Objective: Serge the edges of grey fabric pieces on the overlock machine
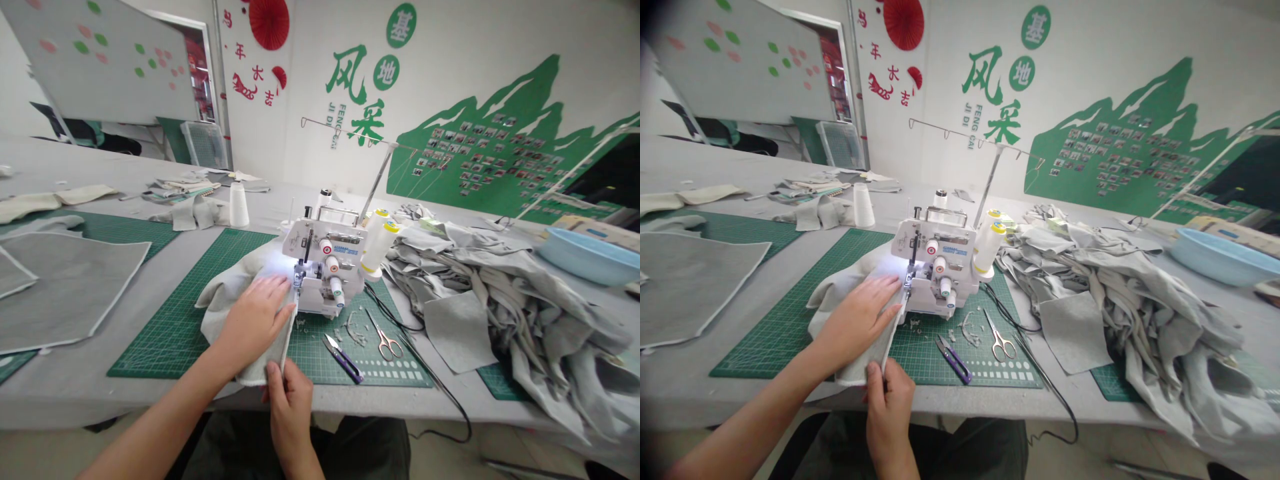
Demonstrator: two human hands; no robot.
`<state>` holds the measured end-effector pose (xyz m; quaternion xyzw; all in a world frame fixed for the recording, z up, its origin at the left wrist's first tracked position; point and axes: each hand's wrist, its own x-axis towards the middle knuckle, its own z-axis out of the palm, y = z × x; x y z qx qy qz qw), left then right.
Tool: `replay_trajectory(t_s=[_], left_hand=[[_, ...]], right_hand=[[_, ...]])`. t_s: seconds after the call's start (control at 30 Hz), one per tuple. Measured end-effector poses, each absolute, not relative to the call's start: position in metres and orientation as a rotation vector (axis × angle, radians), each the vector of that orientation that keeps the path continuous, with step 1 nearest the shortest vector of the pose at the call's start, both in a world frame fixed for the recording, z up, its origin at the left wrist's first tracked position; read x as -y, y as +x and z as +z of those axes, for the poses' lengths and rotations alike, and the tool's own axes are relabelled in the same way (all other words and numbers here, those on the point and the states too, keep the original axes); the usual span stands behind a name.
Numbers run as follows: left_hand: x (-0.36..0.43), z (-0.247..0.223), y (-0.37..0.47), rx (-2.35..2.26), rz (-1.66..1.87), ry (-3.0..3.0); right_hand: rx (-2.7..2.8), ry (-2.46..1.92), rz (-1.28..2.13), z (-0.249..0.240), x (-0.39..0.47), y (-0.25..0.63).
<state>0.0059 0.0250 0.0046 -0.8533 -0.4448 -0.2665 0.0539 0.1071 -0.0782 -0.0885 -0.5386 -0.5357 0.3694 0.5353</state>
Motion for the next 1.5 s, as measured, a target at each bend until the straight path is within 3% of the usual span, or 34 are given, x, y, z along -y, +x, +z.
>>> replay_trajectory(t_s=[0.47,1.5], left_hand=[[0.052,-0.001,-0.014,1.166,-0.782,-2.617],[0.009,-0.005,-0.012,1.245,-0.792,-2.613]], right_hand=[[1.053,-1.103,1.060,-0.077,0.071,0.103],[0.937,-1.072,1.162,-0.059,0.055,0.095]])
